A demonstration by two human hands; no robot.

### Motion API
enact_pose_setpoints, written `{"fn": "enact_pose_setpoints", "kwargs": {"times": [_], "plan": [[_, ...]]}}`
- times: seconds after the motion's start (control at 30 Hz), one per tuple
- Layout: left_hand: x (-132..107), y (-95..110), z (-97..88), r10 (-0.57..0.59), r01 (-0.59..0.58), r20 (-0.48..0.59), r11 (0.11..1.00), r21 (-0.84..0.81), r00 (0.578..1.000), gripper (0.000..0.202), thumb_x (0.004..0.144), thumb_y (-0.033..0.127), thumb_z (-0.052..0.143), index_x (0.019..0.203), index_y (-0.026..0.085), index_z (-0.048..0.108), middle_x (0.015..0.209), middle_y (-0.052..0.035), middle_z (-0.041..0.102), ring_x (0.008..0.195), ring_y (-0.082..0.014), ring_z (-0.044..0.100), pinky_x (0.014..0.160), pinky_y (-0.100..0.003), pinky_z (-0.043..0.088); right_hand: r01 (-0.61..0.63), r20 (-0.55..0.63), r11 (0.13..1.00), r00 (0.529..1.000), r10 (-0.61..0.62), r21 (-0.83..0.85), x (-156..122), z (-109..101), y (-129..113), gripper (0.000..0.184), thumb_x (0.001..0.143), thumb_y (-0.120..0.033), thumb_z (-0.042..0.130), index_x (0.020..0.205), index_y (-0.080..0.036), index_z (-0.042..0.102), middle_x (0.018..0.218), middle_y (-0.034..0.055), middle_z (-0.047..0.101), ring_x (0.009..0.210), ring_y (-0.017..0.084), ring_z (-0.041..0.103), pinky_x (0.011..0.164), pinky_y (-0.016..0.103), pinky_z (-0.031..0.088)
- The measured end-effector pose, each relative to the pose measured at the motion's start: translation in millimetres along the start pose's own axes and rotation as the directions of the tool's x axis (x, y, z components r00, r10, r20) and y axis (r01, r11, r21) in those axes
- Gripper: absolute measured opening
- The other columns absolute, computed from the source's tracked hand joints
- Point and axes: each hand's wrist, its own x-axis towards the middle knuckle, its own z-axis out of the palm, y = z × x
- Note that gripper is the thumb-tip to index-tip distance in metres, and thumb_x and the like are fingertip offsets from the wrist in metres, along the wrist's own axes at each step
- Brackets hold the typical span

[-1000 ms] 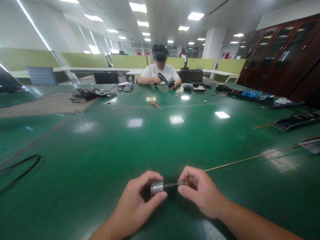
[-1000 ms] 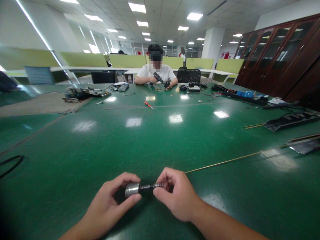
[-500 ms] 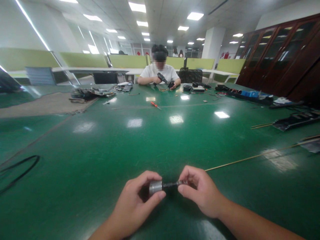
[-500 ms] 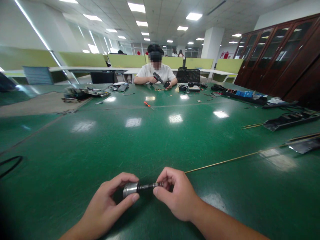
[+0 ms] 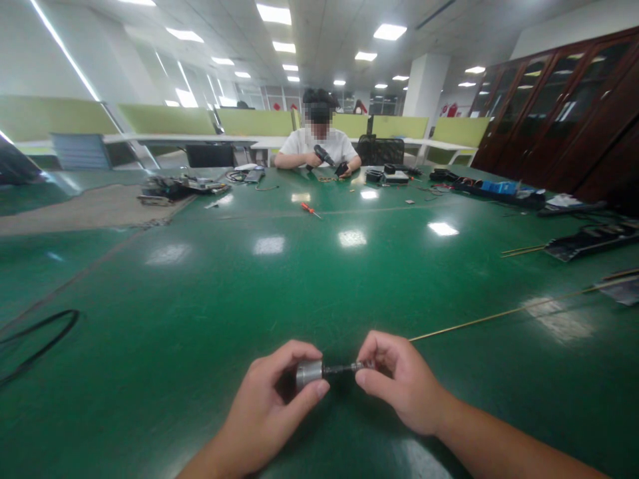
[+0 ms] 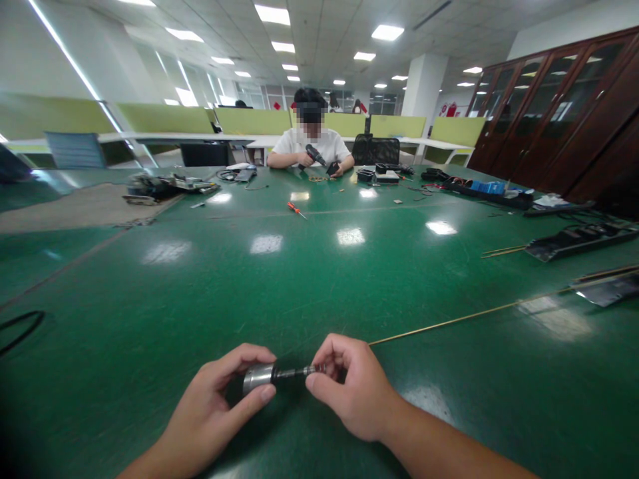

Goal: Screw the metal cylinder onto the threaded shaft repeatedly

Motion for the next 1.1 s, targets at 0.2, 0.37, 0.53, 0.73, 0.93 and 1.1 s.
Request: {"fn": "enact_pose_setpoints", "kwargs": {"times": [0.2, 0.37, 0.53, 0.73, 0.93, 1.1], "plan": [[-0.4, -0.8, -0.4, -0.004, 0.004, 0.004, 1.0, -0.03, 1.0, 0.014, 0.088, 0.029, 0.07, 0.1, 0.025, 0.066, 0.081, 0.0043, 0.069, 0.07, -0.0141, 0.065, 0.065, -0.02, 0.046, -0.002, -0.004, 1.0, 1.0, 0.002, 0.013, 0.1, -0.1, -1.0, 0.013, 0.079, -0.023, 0.071, 0.079, -0.018, 0.059, 0.066, -0.0044, 0.052, 0.06, 0.012, 0.046, 0.058, 0.024, 0.036], [-1.1, -1.3, 0.2, -0.027, 0.027, 0.017, 0.999, -0.044, 0.999, 0.013, 0.089, 0.03, 0.069, 0.099, 0.024, 0.066, 0.081, 0.0037, 0.069, 0.07, -0.0149, 0.064, 0.065, -0.021, 0.045, -0.014, 0.006, 1.0, 1.0, 0.013, 0.021, -0.1, -0.6, -2.2, 0.015, 0.079, -0.025, 0.071, 0.079, -0.018, 0.059, 0.065, -0.0043, 0.052, 0.059, 0.012, 0.046, 0.058, 0.024, 0.035], [-1.1, -2.5, -0.3, -0.043, 0.045, 0.029, 0.995, -0.085, 0.999, 0.013, 0.091, 0.032, 0.067, 0.101, 0.025, 0.065, 0.082, 0.0034, 0.068, 0.072, -0.0151, 0.064, 0.066, -0.021, 0.045, -0.018, 0.008, 0.999, 1.0, 0.018, 0.029, -0.2, -0.9, -1.8, 0.014, 0.08, -0.025, 0.07, 0.078, -0.017, 0.058, 0.065, -0.0034, 0.054, 0.059, 0.012, 0.047, 0.057, 0.025, 0.036], [0.2, -3.1, -2.1, -0.079, 0.084, 0.044, 0.99, -0.112, 0.996, 0.014, 0.094, 0.035, 0.063, 0.102, 0.024, 0.066, 0.08, 0.0027, 0.065, 0.07, -0.0152, 0.061, 0.065, -0.022, 0.044, -0.017, 0.002, 0.999, 1.0, 0.017, 0.033, -0.1, -0.6, -0.8, 0.013, 0.079, -0.023, 0.07, 0.078, -0.017, 0.059, 0.065, -0.0034, 0.054, 0.059, 0.012, 0.047, 0.057, 0.025, 0.036], [0.4, -4.0, -2.1, -0.085, 0.091, 0.049, 0.988, -0.124, 0.995, 0.013, 0.094, 0.035, 0.063, 0.102, 0.024, 0.065, 0.08, 0.003, 0.065, 0.07, -0.015, 0.06, 0.065, -0.022, 0.043, -0.021, 0.0, 0.999, 1.0, 0.021, 0.026, 0.1, -0.3, -0.6, 0.014, 0.078, -0.025, 0.07, 0.078, -0.016, 0.059, 0.064, -0.0036, 0.054, 0.059, 0.012, 0.046, 0.057, 0.025, 0.035], [-0.9, -3.9, -1.9, -0.075, 0.079, 0.038, 0.987, -0.138, 0.997, 0.012, 0.094, 0.033, 0.063, 0.102, 0.025, 0.065, 0.08, 0.0038, 0.065, 0.07, -0.0142, 0.06, 0.066, -0.021, 0.043, -0.022, -0.005, 1.0, 1.0, 0.022, 0.023, -0.1, -0.7, -1.4, 0.014, 0.078, -0.025, 0.071, 0.078, -0.016, 0.059, 0.065, -0.003, 0.055, 0.059, 0.012, 0.047, 0.057, 0.025, 0.036]]}}
